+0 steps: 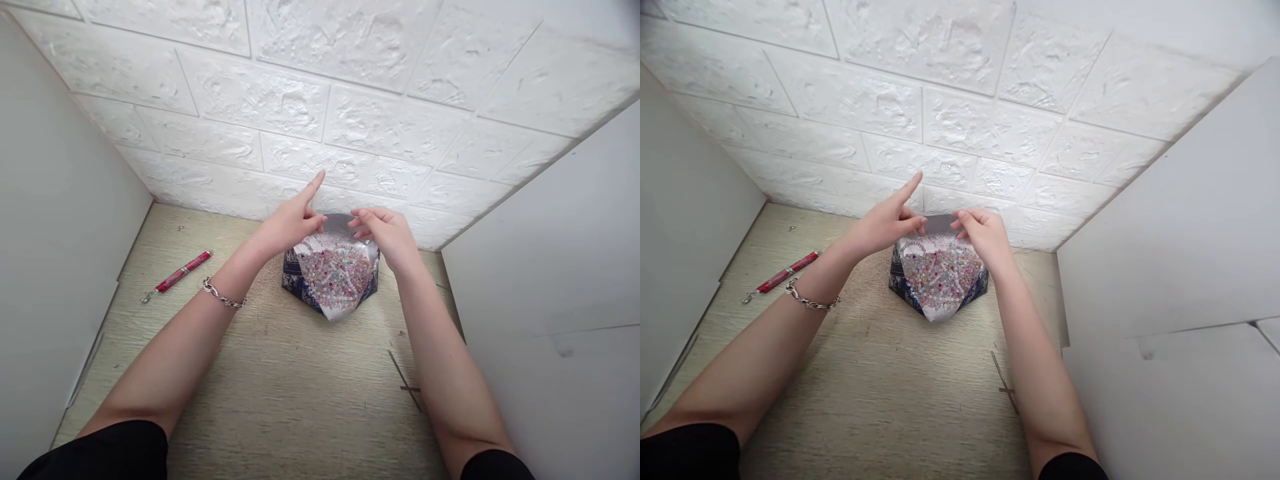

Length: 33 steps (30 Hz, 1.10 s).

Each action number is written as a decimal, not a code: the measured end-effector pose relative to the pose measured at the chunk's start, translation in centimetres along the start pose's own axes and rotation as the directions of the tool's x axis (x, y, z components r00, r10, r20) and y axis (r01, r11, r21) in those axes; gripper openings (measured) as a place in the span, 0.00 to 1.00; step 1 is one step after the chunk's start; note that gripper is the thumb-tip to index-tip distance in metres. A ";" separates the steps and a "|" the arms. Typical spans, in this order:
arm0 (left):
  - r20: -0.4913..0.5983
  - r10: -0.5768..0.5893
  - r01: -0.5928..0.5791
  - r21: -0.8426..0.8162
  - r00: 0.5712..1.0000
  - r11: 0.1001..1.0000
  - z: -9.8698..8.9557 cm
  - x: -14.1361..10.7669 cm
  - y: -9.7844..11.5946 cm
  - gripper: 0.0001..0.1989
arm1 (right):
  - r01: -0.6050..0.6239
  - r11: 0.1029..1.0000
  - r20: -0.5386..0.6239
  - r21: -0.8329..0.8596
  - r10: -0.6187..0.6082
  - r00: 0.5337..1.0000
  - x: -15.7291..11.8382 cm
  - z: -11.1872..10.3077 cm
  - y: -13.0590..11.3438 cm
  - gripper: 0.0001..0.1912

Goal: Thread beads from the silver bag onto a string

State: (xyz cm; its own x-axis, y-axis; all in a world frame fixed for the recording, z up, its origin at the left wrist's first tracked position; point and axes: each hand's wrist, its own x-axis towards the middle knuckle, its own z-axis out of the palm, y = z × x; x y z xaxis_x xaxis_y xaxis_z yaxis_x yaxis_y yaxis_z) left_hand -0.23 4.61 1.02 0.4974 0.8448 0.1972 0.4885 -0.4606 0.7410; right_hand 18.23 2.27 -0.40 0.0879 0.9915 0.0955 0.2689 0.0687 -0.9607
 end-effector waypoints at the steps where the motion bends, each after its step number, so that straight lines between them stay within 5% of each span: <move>1: -0.017 0.002 -0.002 -0.002 1.000 1.000 0.0 0.0 0.0 0.38 | 0.012 1.000 0.005 -0.006 -0.012 1.000 0.0 0.0 0.0 0.15; 7: 0.006 -0.030 0.030 0.019 1.000 0.999 0.8 0.1 -0.3 0.34 | 0.004 0.969 0.266 -0.246 0.063 0.962 -0.4 0.4 0.2 0.12; 13: 0.161 -0.051 0.087 -0.226 0.986 0.970 1.6 0.3 -0.3 0.37 | -0.006 0.994 0.359 -0.111 0.046 0.932 -0.5 0.6 0.4 0.12; 24: 0.090 -0.103 0.102 0.007 0.991 0.995 1.2 0.2 -0.1 0.29 | -0.027 0.999 0.206 -0.047 0.036 0.978 -0.1 0.9 1.1 0.12; 28: 0.215 -0.076 0.129 -0.242 0.974 0.962 1.3 0.3 -0.1 0.22 | 0.002 0.995 0.203 0.097 -0.022 0.979 0.2 1.2 1.5 0.10; 33: 0.324 -0.073 0.258 -0.574 0.943 0.777 1.9 0.4 -0.1 0.17 | 0.048 0.981 0.102 0.188 -0.068 0.992 0.5 1.5 1.5 0.11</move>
State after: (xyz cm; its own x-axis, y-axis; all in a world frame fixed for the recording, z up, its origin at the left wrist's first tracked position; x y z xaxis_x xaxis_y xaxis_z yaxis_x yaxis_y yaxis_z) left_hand 1.31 4.43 -0.19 0.6657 0.7423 -0.0762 0.0964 0.0157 0.9952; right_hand 17.25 2.99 -2.19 -0.0291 0.9906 0.1333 0.0872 0.1354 -0.9869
